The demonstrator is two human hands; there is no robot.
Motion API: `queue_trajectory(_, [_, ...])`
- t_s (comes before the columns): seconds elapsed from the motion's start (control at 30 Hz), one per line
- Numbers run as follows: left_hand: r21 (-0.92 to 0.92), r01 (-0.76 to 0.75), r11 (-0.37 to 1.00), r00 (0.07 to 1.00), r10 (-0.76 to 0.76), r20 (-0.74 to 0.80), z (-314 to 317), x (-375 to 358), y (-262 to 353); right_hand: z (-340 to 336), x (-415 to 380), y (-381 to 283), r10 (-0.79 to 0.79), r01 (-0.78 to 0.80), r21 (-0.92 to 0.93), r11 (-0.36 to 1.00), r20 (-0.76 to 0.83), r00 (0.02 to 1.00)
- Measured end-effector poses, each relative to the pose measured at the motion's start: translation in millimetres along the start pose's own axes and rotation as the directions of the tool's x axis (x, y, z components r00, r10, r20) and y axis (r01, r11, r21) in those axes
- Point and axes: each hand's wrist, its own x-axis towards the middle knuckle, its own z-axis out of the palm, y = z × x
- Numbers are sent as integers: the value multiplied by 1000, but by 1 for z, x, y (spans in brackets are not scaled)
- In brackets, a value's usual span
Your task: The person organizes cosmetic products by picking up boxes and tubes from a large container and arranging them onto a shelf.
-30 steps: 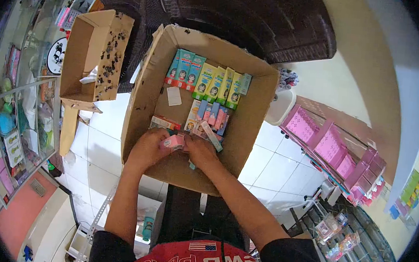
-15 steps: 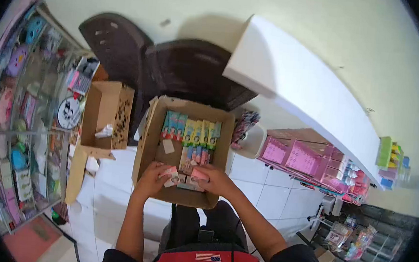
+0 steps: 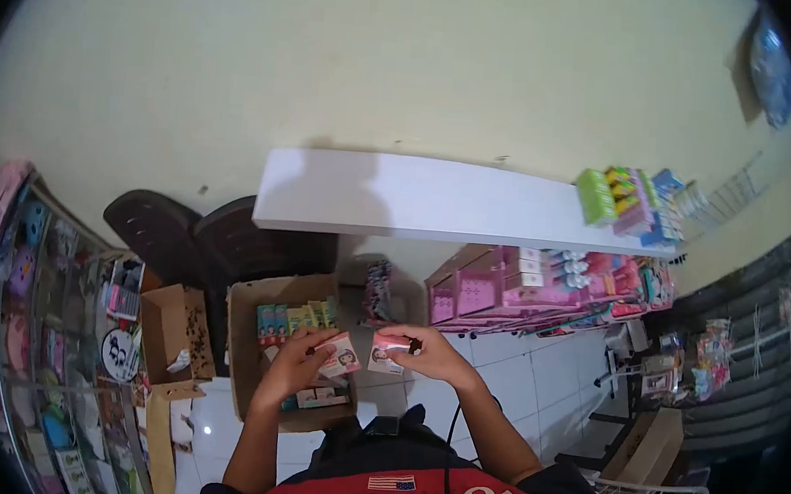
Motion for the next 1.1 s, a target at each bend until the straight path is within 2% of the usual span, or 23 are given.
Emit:
queue_trajectory(0.03, [102,-102,990,994,99,34,8,7,13,-12,-9,1,21,-21,23,1000,-1,1000])
queue_trajectory(0.13, [110,-215,970,975,206,88,45,25,29,-47,-42,0,-61,63,57,996,-45,997])
queue_trajectory(0.17, [15,-144,989,984,142,103,59,28,36,-57,-54,1,-68,71,55,996,-61,996])
queue_trajectory(0.27, [88,-243,966,965,232,120,100,32,70,-89,-92,6,-88,103,137,985,-106,990])
queue_trajectory(0.37, [31,-209,977,966,201,162,143,38,84,-118,-127,13,-81,101,156,983,-132,988])
queue_trajectory(0.53, [68,-299,952,939,282,196,204,58,105,-169,-178,37,-91,137,210,968,-212,973])
queue_trajectory(0.7, [90,-347,934,926,325,194,246,82,140,-209,-219,28,-77,140,168,976,-333,940])
queue_trajectory(0.8, [202,-432,879,892,385,237,259,101,172,-227,-225,32,-88,166,181,969,-376,922])
queue_trajectory(0.87, [189,-444,876,886,397,241,266,114,188,-237,-221,32,-112,206,212,955,-387,915])
queue_trajectory(0.93, [113,-471,875,866,434,249,270,133,200,-246,-213,22,-154,249,159,955,-451,879])
queue_trajectory(0.97, [178,-522,834,846,480,232,271,141,207,-251,-209,18,-139,249,185,951,-461,876])
queue_trajectory(1.07, [217,-530,820,846,493,203,269,181,215,-265,-193,9,-166,318,224,921,-513,842])
queue_trajectory(1.1, [209,-538,817,843,512,166,269,201,211,-270,-188,2,-115,286,267,920,-514,850])
